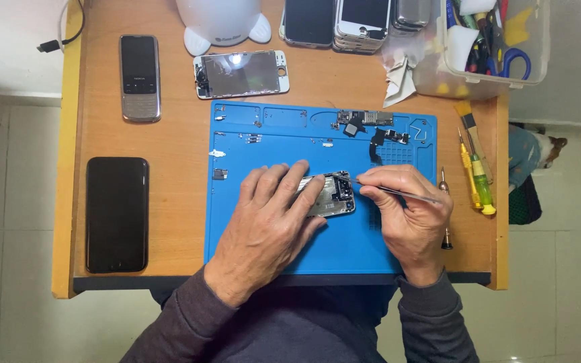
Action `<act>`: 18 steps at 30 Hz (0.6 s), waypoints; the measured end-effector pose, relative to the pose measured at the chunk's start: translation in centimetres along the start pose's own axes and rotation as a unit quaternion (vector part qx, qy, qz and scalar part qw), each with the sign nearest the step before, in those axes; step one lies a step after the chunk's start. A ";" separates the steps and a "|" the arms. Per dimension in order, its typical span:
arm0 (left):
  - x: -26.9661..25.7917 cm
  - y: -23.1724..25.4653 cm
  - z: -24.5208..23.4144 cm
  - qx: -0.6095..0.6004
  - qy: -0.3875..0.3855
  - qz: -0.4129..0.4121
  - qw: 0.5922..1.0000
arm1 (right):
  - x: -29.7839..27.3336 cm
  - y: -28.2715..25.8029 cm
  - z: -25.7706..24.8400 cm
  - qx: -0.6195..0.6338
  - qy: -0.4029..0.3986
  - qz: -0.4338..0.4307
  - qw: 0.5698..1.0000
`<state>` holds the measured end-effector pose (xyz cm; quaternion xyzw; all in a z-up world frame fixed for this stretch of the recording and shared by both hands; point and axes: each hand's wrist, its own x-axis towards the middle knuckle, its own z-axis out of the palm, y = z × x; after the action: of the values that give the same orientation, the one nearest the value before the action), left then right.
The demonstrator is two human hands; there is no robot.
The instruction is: The person uses tweezers to handle small components on a blue mat and then works on the internal parts of a disassembled smartphone. They use the tweezers to adjust or remove parts from the phone's chassis while holding the device with their other hand.
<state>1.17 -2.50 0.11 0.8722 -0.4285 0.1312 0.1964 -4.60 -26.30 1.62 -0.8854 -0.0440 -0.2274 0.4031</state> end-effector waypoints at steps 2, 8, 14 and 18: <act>0.0 0.0 0.0 -0.002 0.001 -0.002 1.000 | -0.1 0.1 0.0 0.006 0.003 -0.004 1.000; 0.0 0.0 0.0 0.003 0.000 0.002 1.000 | -0.3 0.3 0.0 0.025 0.010 0.000 1.000; 0.0 0.0 0.0 0.005 -0.003 0.003 1.000 | -0.2 0.2 -0.3 0.005 0.035 0.002 0.999; 0.0 0.0 0.0 0.005 -0.003 0.004 1.000 | 0.1 0.1 -0.2 0.004 0.028 0.022 0.999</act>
<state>1.17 -2.52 0.08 0.8717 -0.4320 0.1315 0.1904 -4.59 -26.57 1.67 -0.8776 -0.0142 -0.2435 0.4128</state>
